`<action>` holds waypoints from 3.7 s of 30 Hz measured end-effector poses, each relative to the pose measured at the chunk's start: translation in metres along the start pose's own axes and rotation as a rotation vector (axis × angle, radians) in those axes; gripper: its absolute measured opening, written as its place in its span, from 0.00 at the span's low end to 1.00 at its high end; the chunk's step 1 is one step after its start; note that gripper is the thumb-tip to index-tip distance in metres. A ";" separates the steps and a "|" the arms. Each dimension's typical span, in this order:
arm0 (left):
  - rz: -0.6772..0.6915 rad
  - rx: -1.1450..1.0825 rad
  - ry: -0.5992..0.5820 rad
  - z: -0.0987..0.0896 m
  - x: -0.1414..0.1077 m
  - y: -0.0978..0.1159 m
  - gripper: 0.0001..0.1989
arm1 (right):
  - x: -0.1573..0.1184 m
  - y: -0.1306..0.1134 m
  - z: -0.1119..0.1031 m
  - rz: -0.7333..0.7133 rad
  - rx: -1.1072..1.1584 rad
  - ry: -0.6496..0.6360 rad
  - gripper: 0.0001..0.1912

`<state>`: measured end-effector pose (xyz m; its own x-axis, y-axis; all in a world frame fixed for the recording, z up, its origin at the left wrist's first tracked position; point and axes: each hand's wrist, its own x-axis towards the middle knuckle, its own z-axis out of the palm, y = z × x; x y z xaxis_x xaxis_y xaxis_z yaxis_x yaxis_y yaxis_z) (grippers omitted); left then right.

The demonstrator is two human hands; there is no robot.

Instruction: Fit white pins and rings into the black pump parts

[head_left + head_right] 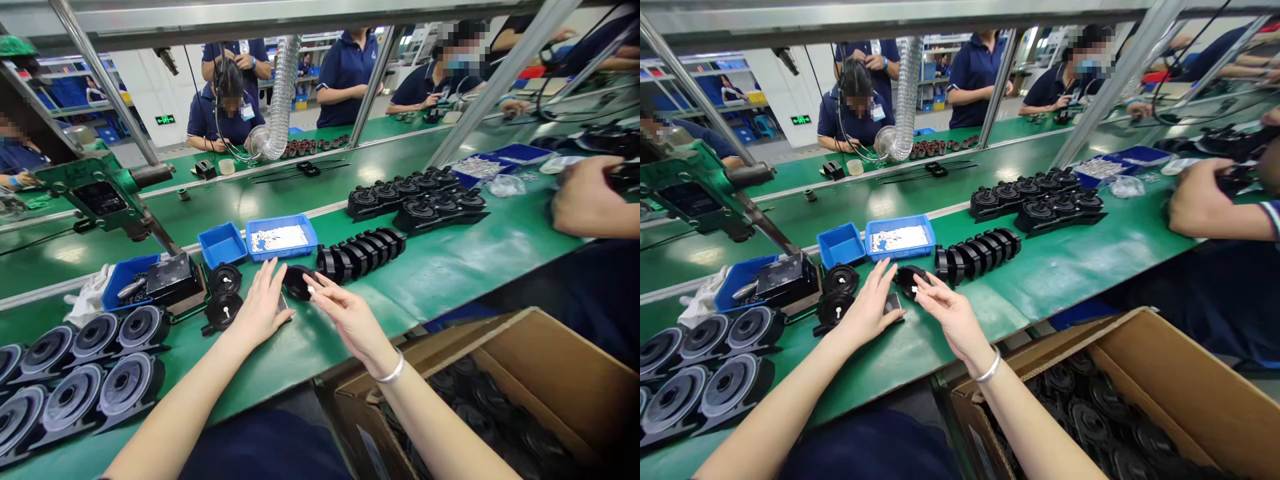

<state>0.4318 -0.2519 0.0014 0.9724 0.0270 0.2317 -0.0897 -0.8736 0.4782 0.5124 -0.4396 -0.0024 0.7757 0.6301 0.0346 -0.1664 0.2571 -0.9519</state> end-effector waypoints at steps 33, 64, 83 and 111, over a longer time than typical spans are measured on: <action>-0.274 -0.734 0.199 -0.016 -0.031 0.025 0.22 | -0.024 -0.009 0.044 0.023 -0.378 -0.073 0.19; -0.057 -0.237 0.208 -0.020 -0.031 0.036 0.28 | -0.013 0.004 0.052 -0.325 -0.750 -0.077 0.17; -0.421 -0.745 0.169 0.014 -0.038 0.035 0.36 | 0.006 0.019 0.039 0.258 0.280 -0.060 0.24; -0.275 -0.400 0.103 0.048 -0.042 -0.029 0.55 | 0.053 0.014 0.025 -0.715 -1.430 -0.399 0.22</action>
<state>0.4042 -0.2514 -0.0626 0.9471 0.2959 0.1246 0.0718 -0.5734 0.8161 0.5361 -0.3845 -0.0062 0.2102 0.8836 0.4185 0.9712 -0.1398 -0.1927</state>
